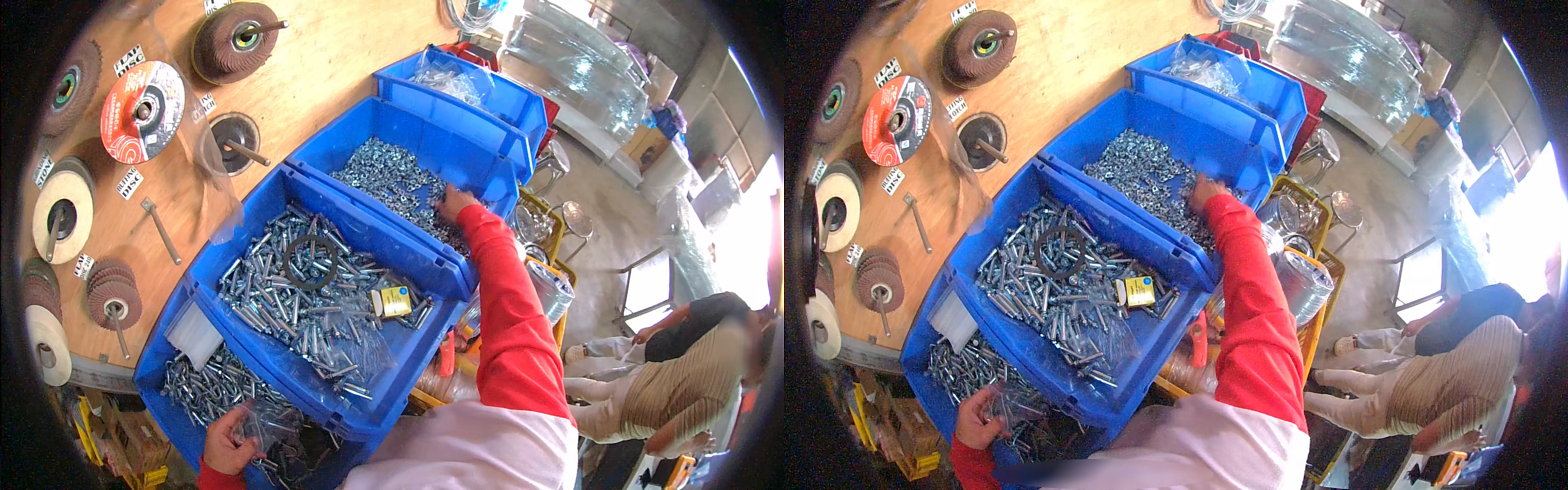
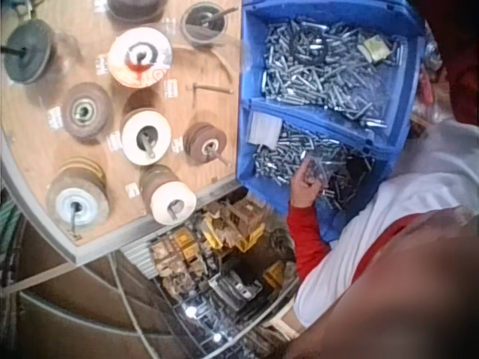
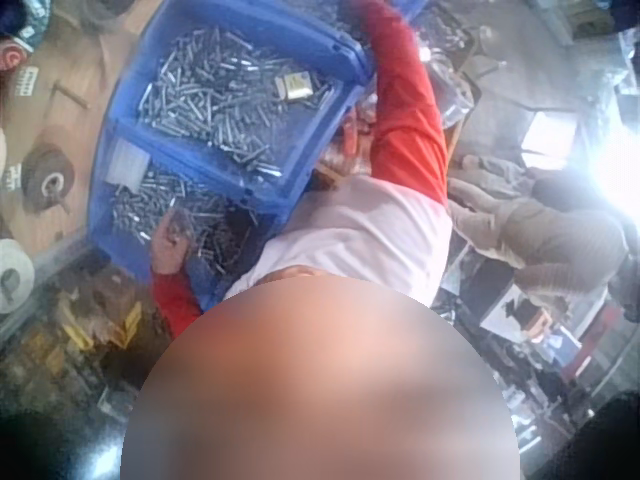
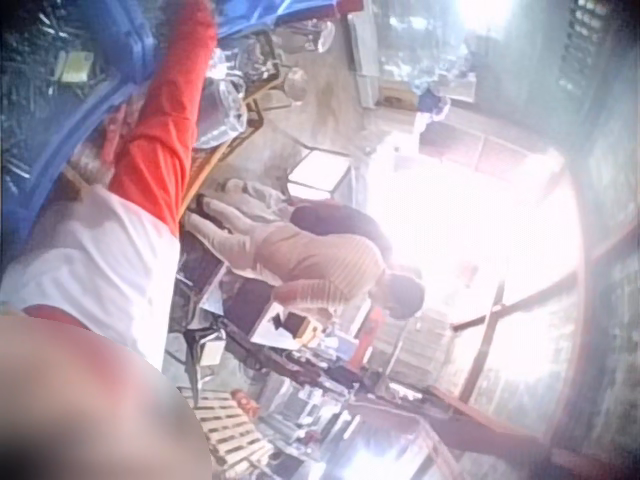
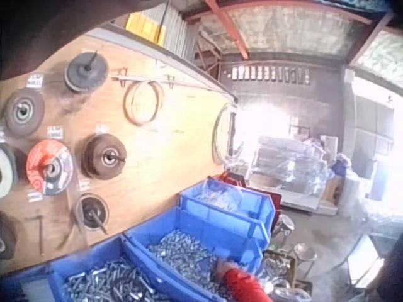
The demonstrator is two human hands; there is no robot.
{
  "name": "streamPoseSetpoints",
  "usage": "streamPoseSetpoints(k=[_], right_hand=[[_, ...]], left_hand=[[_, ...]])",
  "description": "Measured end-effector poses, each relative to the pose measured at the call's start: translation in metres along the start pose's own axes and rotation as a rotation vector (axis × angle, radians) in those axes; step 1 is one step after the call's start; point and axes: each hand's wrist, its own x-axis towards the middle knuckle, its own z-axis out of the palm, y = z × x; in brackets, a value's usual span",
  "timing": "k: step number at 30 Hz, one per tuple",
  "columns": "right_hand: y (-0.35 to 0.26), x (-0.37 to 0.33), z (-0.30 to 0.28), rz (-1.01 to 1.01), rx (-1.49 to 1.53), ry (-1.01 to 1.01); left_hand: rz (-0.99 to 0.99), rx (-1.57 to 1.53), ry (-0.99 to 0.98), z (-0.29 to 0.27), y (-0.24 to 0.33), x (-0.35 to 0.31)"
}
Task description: The person sorts metal fasteners from a blue bin into small clear plastic bags. They repeatedly pick fasteners, place them into bags, and set the filled bags aside on the workbench.
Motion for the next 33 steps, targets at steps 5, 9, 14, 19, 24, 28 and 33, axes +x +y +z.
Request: streamPoseSetpoints(k=[5, 9, 14, 19, 24, 28, 33], right_hand=[[-0.001, -0.014, 0.015, -0.116, -0.079, -0.151], [0.017, -0.024, 0.007, -0.159, 0.387, 0.081], [0.033, -0.062, -0.022, 0.078, 2.042, -0.065], [0.014, -0.098, -0.031, 0.005, 2.514, 0.018], [0.003, -0.108, -0.030, 0.028, 2.375, -0.026], [-0.002, -0.107, -0.024, 0.117, 1.957, 0.010], [-0.011, -0.106, -0.026, 0.165, 1.742, 0.043]], left_hand=[[0.020, 0.037, 0.021, 0.001, 0.002, -0.003], [0.019, 0.031, 0.021, 0.001, 0.001, -0.004], [0.075, 0.098, -0.031, -0.001, -0.001, -0.002], [0.064, 0.075, -0.016, -0.001, -0.001, -0.002], [0.061, 0.146, -0.003, -0.001, -0.001, -0.002], [0.049, 0.115, 0.019, 0.001, 0.000, -0.003], [0.050, 0.086, 0.023, 0.002, 0.003, -0.005]])
